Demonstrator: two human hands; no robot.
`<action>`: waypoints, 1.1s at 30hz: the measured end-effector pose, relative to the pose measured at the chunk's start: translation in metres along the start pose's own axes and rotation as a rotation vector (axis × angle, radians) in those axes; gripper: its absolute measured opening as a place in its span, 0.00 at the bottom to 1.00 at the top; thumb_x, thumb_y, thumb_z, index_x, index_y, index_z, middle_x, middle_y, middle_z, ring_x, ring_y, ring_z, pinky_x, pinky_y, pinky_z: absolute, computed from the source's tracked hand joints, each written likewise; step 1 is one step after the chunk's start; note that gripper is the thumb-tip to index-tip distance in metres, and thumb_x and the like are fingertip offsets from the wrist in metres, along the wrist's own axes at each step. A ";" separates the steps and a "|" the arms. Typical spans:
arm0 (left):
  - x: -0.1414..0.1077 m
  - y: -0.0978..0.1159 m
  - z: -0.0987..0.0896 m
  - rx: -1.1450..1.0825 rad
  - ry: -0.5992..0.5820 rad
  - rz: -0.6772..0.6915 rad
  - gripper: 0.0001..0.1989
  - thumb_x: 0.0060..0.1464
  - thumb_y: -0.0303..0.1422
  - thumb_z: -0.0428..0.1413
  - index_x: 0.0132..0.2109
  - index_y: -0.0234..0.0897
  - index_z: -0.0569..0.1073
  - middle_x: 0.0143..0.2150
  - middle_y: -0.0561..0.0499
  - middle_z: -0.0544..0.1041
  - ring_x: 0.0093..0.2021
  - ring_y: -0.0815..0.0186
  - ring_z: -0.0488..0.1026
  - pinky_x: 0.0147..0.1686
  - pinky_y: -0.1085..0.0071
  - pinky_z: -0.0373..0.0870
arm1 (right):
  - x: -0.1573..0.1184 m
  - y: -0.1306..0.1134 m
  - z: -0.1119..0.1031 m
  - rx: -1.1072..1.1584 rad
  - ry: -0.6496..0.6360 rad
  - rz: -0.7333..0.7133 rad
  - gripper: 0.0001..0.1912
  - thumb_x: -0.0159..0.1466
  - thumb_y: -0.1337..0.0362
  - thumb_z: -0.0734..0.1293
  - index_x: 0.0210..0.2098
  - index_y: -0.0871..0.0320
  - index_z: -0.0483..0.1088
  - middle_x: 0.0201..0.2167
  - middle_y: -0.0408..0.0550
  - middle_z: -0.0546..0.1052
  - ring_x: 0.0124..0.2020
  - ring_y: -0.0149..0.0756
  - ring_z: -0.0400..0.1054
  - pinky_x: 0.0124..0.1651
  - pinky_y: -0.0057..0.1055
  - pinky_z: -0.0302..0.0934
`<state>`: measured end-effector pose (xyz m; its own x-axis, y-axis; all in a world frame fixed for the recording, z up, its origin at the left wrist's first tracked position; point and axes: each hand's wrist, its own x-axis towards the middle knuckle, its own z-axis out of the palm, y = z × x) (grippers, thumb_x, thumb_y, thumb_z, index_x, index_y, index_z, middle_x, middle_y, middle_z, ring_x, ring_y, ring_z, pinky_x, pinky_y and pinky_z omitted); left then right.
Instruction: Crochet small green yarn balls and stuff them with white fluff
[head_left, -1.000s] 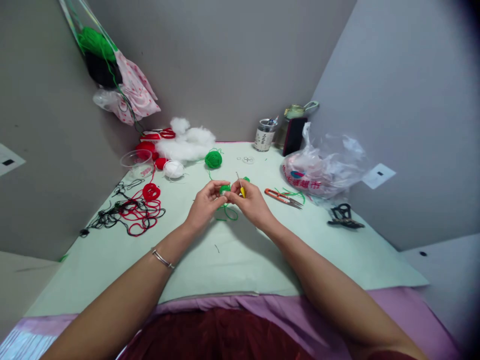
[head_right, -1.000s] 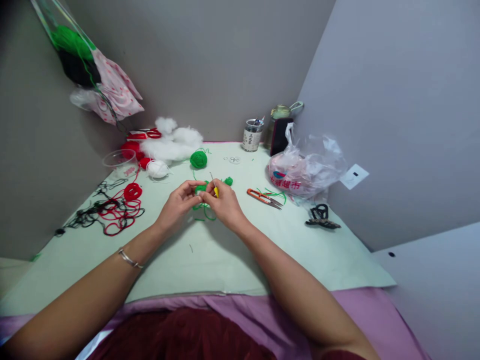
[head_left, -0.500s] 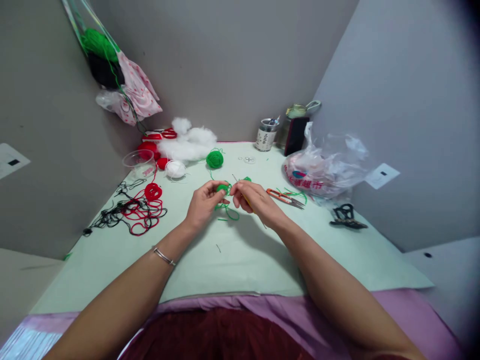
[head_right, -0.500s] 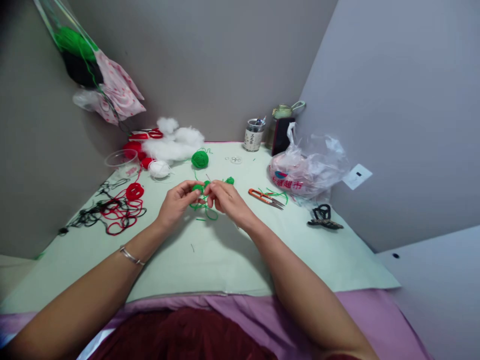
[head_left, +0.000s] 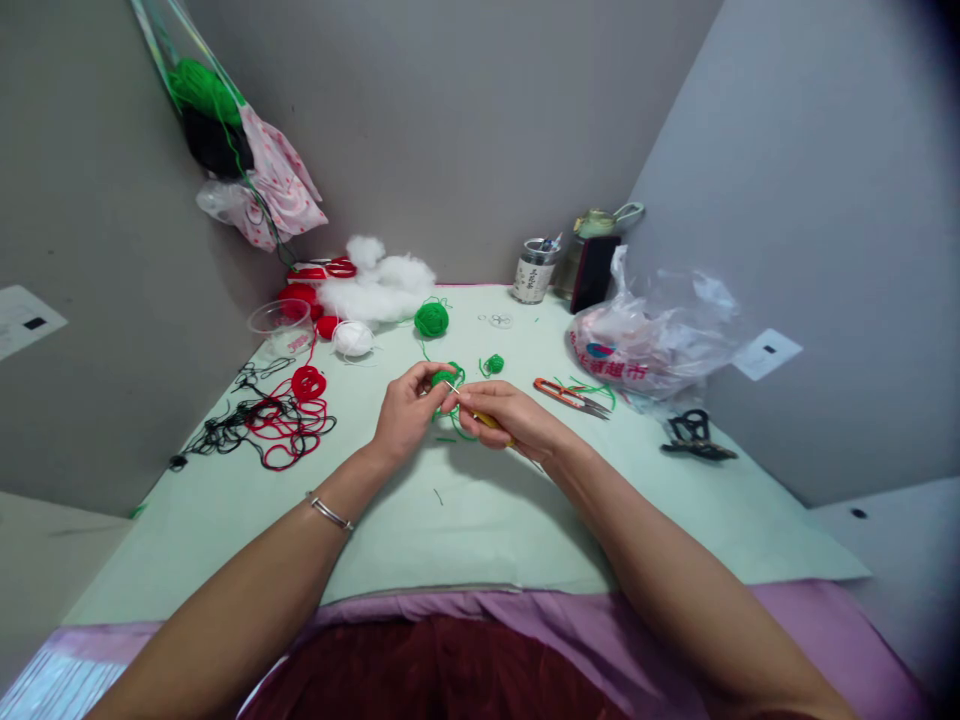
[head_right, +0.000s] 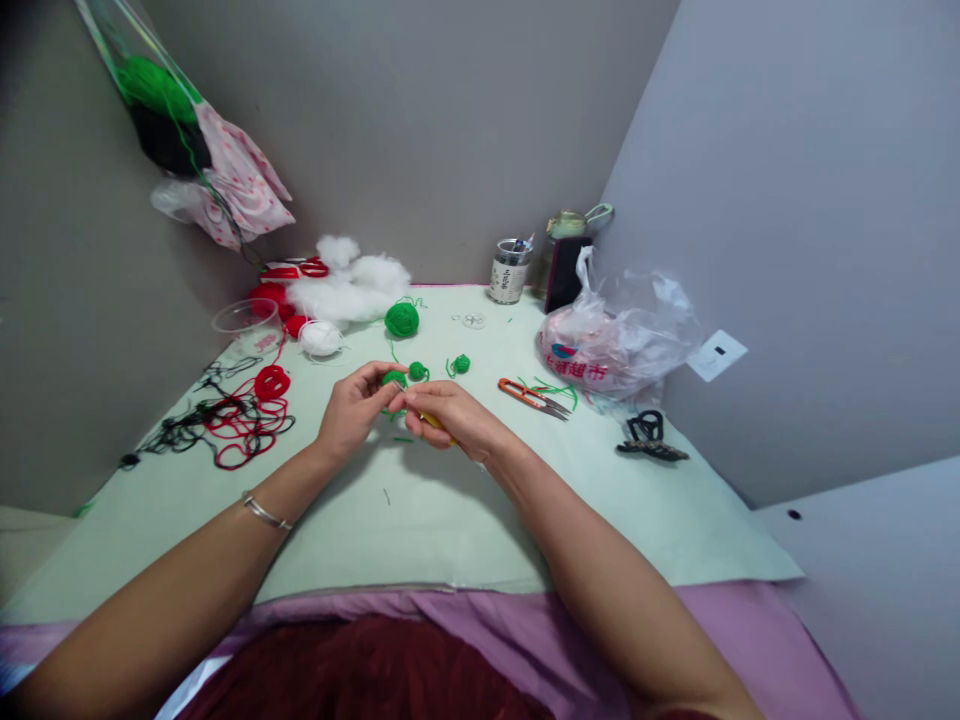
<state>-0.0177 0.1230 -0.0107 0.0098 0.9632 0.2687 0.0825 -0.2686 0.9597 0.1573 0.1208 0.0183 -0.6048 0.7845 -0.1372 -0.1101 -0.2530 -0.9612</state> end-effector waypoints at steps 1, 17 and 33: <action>0.000 0.000 0.000 0.004 0.002 0.006 0.10 0.54 0.33 0.61 0.43 0.37 0.80 0.29 0.54 0.77 0.29 0.67 0.70 0.33 0.69 0.67 | 0.000 0.000 -0.001 0.009 0.009 0.000 0.11 0.63 0.58 0.70 0.36 0.61 0.73 0.20 0.36 0.71 0.11 0.19 0.46 0.16 0.23 0.40; -0.001 -0.009 0.000 0.100 0.028 0.093 0.09 0.54 0.30 0.61 0.44 0.38 0.81 0.33 0.53 0.77 0.32 0.66 0.68 0.36 0.69 0.66 | 0.005 0.010 0.003 -0.076 0.130 -0.018 0.08 0.62 0.60 0.67 0.32 0.59 0.73 0.17 0.37 0.73 0.12 0.23 0.58 0.16 0.22 0.46; -0.006 -0.018 0.003 0.121 -0.026 0.157 0.10 0.61 0.33 0.60 0.48 0.40 0.81 0.45 0.48 0.78 0.40 0.63 0.74 0.42 0.66 0.69 | 0.006 0.005 -0.005 -0.015 0.066 0.000 0.10 0.61 0.57 0.66 0.29 0.58 0.71 0.10 0.32 0.58 0.13 0.24 0.43 0.18 0.24 0.41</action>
<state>-0.0162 0.1227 -0.0301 0.0578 0.9102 0.4102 0.1972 -0.4132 0.8891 0.1571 0.1270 0.0110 -0.5514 0.8203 -0.1519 -0.0983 -0.2448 -0.9646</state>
